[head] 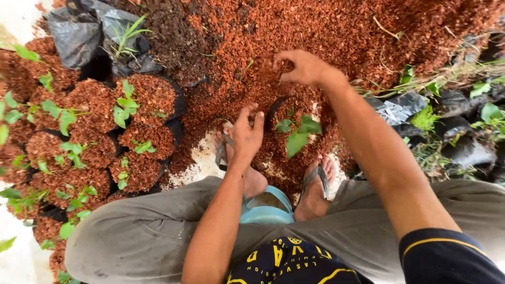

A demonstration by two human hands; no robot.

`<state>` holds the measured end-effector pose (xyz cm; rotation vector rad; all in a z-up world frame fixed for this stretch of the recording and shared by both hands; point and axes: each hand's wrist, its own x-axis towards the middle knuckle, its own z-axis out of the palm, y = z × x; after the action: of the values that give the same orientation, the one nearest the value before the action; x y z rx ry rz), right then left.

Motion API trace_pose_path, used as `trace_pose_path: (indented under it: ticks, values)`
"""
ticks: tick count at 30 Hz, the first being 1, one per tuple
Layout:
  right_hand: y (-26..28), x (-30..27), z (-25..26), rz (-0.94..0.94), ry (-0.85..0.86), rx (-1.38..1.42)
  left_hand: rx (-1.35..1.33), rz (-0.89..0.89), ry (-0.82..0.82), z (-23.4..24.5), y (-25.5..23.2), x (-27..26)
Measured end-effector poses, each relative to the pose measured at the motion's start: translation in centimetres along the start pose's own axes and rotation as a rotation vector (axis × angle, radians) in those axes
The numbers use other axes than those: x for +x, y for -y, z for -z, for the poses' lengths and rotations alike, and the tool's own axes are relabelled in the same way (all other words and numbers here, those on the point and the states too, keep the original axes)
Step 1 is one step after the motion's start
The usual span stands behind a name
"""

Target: Planting small seedlings into individual black polybags filled with potting mulch.

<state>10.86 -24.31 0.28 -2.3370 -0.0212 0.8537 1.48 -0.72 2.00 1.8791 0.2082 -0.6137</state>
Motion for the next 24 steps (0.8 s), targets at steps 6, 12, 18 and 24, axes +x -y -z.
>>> trace_pose_path:
  ticks: [6,12,18,24]
  values:
    - [6.5,-6.8,3.5,0.087,0.338,0.231,-0.170,-0.213,0.208,-0.8,-1.7,0.9]
    - [5.2,-9.9,0.4,0.119,0.148,0.000,0.076,-0.343,0.261,-2.2,1.8,0.5]
    - [2.3,-15.1,-4.2,0.177,-0.144,0.005,0.216,-0.548,0.043,-3.1,3.4,-3.1]
    - [5.6,-18.2,-7.7,-0.081,-0.357,0.171,0.178,-0.479,-0.023,-2.9,4.0,-5.5]
